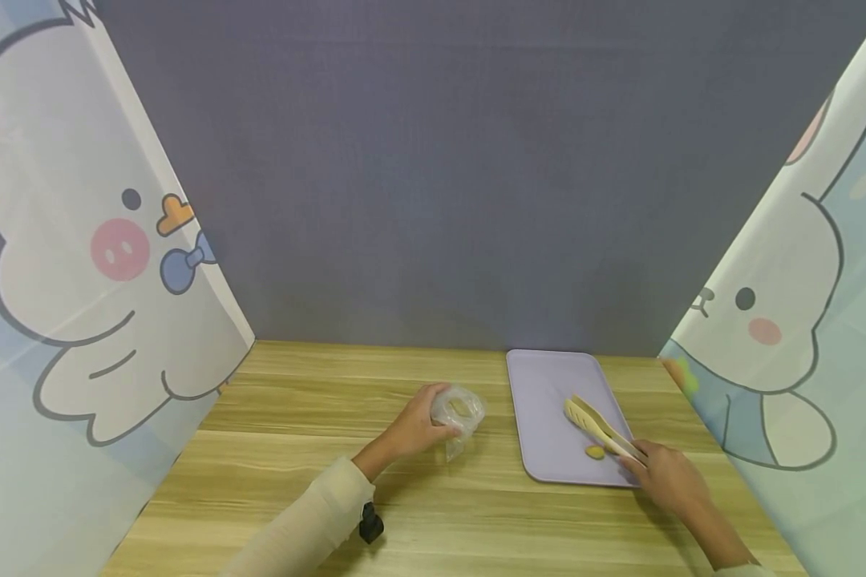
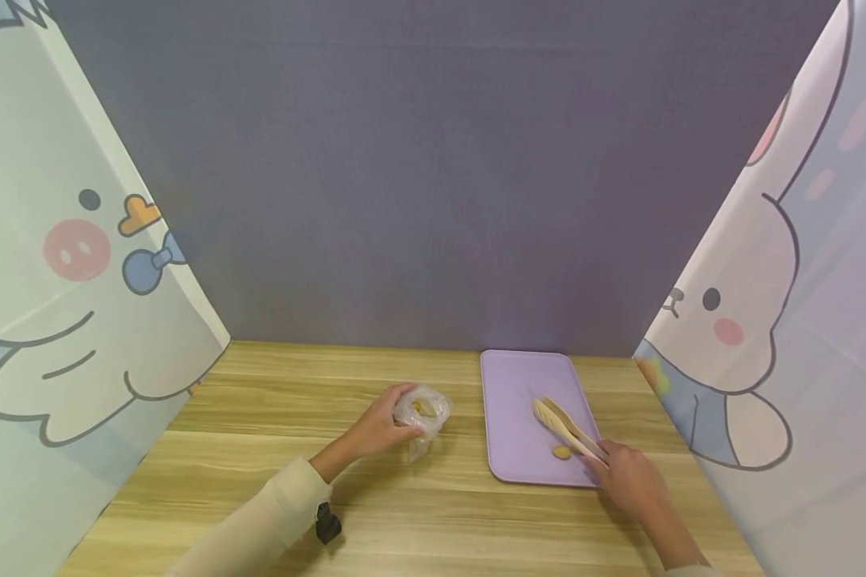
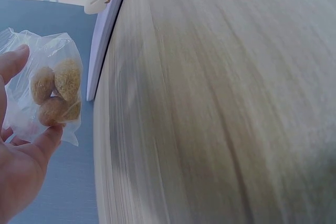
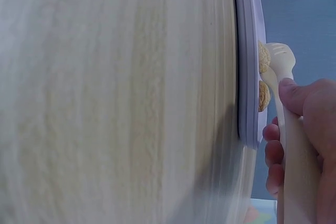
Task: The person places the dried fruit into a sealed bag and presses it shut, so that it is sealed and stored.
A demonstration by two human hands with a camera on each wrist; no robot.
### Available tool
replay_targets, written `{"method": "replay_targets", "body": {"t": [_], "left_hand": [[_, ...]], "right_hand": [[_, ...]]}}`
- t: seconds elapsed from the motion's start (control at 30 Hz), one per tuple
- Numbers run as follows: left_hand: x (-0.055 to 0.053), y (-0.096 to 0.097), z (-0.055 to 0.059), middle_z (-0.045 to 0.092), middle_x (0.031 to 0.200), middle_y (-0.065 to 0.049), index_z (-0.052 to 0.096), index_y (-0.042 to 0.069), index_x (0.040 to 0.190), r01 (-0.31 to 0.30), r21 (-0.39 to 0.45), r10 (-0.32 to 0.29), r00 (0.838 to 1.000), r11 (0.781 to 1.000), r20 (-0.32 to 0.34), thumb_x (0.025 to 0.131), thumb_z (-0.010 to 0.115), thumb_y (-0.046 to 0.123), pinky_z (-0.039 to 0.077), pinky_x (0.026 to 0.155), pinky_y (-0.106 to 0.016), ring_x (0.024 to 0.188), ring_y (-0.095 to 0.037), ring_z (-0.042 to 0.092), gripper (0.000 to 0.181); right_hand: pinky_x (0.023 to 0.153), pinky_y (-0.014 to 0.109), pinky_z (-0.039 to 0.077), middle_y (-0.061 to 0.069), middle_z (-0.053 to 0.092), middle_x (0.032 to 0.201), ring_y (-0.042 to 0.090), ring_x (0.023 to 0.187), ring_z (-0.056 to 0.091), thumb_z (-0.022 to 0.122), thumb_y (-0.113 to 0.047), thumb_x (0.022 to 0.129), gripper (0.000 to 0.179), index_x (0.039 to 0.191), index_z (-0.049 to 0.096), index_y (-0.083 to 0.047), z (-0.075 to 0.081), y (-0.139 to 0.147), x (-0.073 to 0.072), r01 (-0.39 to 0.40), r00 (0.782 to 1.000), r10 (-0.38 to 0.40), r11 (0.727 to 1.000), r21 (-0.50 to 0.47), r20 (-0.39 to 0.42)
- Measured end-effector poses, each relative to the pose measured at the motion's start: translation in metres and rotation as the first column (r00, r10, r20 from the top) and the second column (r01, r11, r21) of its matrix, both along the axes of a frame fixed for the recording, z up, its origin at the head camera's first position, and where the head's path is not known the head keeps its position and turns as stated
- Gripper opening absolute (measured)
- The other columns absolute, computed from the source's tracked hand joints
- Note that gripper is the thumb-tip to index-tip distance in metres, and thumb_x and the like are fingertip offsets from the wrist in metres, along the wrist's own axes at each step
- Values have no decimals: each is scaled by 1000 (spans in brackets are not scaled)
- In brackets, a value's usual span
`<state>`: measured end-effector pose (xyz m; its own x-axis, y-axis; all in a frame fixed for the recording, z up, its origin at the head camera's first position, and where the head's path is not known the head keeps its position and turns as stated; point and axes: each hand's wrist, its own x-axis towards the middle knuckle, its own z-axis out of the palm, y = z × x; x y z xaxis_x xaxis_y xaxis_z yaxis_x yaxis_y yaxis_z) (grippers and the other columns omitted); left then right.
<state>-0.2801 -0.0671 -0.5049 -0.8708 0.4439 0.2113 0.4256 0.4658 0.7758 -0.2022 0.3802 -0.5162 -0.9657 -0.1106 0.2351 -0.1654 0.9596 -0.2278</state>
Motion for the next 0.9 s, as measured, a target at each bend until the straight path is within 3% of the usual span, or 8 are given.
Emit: {"method": "replay_targets", "body": {"t": [0.43, 0.63, 0.77, 0.9], "left_hand": [[1, 1, -3, 47, 150, -15, 40, 6, 152, -6, -1, 6, 1000, 1000, 16, 84, 83, 34, 50, 96, -44, 121, -27, 55, 85], [-1, 2, -5, 50, 148, -14, 42, 6, 151, -9, 0, 9, 1000, 1000, -2, 84, 84, 35, 48, 101, -46, 125, -27, 55, 84], [-1, 2, -7, 50, 148, -15, 42, 6, 151, -7, 2, 7, 1000, 1000, -3, 84, 84, 34, 48, 101, -47, 125, -29, 54, 84], [-1, 2, -7, 49, 148, -15, 41, 6, 151, -8, -11, 8, 1000, 1000, -8, 84, 83, 35, 49, 100, -46, 125, -28, 54, 84]], "right_hand": [[56, 43, 44, -1, 60, 70, 19, 64, 52, 73, -28, 93, 30, 109, 71, -2, 1, -4, -1, 3, 1000, -3, 1000, -10, 0], [55, 37, 38, -4, 49, 64, 16, 61, 46, 71, -34, 96, 26, 100, 70, -9, 8, -11, -2, 5, 1000, -5, 999, -51, 12], [55, 37, 38, -4, 50, 64, 16, 61, 46, 72, -36, 95, 25, 95, 70, -11, 10, -16, -4, -4, 1000, 3, 998, -59, -17], [56, 37, 39, -4, 53, 65, 16, 62, 47, 71, -35, 95, 29, 103, 73, -7, 12, -20, -5, -11, 1000, 10, 997, -72, -18]]}}
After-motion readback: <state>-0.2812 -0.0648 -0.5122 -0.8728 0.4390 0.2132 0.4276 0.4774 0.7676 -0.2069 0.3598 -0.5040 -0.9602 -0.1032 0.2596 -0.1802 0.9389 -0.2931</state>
